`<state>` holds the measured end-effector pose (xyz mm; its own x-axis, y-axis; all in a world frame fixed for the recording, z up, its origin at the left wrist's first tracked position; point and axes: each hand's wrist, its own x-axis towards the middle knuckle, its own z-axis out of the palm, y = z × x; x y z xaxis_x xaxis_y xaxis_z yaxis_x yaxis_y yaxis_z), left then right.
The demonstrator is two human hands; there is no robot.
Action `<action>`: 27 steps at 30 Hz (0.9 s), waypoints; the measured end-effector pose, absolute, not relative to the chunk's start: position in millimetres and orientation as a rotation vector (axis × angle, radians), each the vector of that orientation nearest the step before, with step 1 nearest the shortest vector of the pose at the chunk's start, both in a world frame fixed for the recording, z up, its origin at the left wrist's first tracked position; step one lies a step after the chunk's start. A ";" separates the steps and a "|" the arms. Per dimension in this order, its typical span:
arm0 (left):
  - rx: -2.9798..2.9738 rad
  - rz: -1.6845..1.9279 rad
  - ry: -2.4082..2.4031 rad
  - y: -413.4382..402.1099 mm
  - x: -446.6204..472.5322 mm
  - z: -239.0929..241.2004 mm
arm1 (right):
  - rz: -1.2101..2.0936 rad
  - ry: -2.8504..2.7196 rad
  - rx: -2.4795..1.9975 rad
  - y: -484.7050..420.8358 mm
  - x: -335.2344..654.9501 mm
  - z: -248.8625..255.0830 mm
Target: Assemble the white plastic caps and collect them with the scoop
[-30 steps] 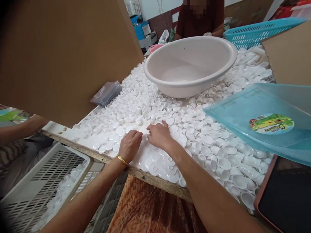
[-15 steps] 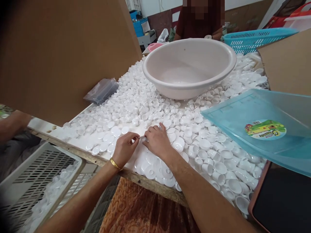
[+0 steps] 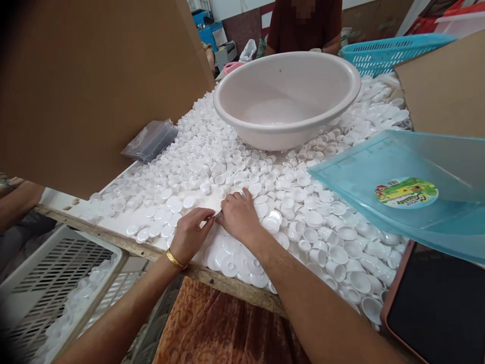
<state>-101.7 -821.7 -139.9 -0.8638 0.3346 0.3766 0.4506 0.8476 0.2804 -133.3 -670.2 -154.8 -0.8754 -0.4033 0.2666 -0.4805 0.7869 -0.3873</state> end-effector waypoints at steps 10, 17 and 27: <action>-0.878 -0.239 -2.670 -819.7 -101.3 -134.6 | 0.666 -2.826 0.703 -669.0 -133.4 -153.5; -1.049 0.074 -2.706 -820.0 -101.7 -125.4 | 0.752 -2.864 0.716 -665.4 -132.1 -150.1; -1.082 0.238 -2.838 -817.8 -101.7 -122.7 | 0.838 -2.861 0.590 -677.1 -126.5 -147.4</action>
